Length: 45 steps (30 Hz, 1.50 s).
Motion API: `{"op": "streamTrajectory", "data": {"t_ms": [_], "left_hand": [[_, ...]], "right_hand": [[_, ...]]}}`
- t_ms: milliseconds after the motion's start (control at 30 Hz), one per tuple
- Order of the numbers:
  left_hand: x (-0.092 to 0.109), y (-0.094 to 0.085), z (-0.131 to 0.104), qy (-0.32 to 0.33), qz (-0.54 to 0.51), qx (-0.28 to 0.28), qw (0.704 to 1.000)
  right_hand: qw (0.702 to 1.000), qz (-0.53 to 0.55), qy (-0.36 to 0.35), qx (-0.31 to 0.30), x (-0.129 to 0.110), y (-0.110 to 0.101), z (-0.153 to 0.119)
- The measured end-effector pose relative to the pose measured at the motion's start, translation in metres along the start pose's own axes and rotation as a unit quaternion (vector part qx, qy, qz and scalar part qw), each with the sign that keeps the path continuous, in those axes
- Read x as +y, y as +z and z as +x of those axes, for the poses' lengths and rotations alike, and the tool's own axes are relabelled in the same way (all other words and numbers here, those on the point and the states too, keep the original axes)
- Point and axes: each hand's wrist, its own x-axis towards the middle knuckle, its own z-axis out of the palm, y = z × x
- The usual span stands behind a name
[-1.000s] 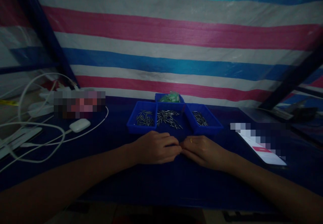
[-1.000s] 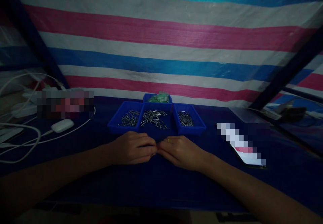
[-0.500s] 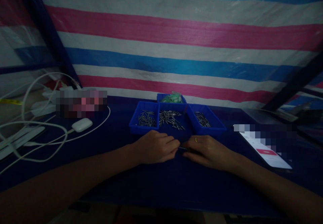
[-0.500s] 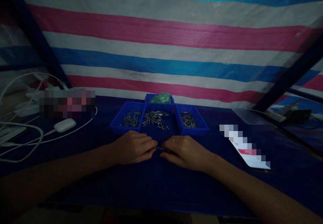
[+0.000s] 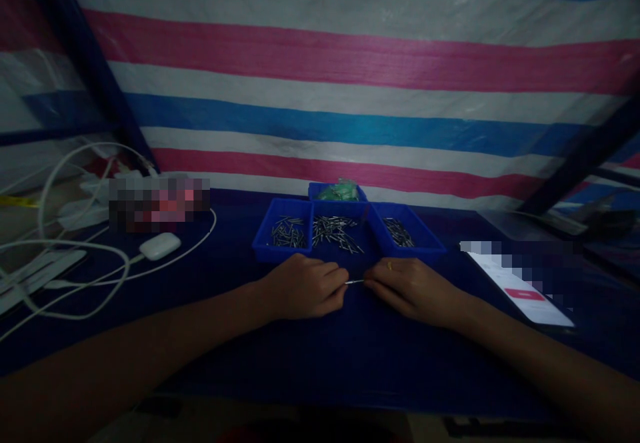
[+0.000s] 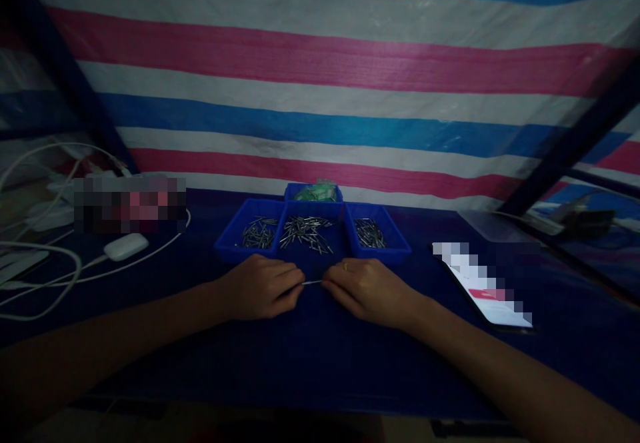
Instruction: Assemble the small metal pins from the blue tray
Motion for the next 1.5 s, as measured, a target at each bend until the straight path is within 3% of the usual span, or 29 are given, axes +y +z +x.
{"op": "streamTrajectory", "data": {"t_ms": [267,833,1100,1500], "left_hand": [[-0.0003,0.0013,-0.0006,-0.003,0.005,0.007,1.0],[0.0,-0.0019,-0.0009,0.053,0.029,0.061,0.996],[-0.0022,-0.0002,0.0001,0.014,0.04,0.044,0.998],[-0.0028,0.0037,-0.001,-0.003,0.043,0.011,0.999]], "right_hand": [[1.0,0.005,-0.003,-0.012,0.0007,-0.0007,-0.0004],[0.999,-0.004,-0.019,-0.026,0.0027,0.0033,0.0006],[1.0,-0.011,0.005,0.017,0.0039,0.0013,-0.0005],[1.0,-0.009,0.013,0.007,0.0037,0.0003,-0.0003]]}}
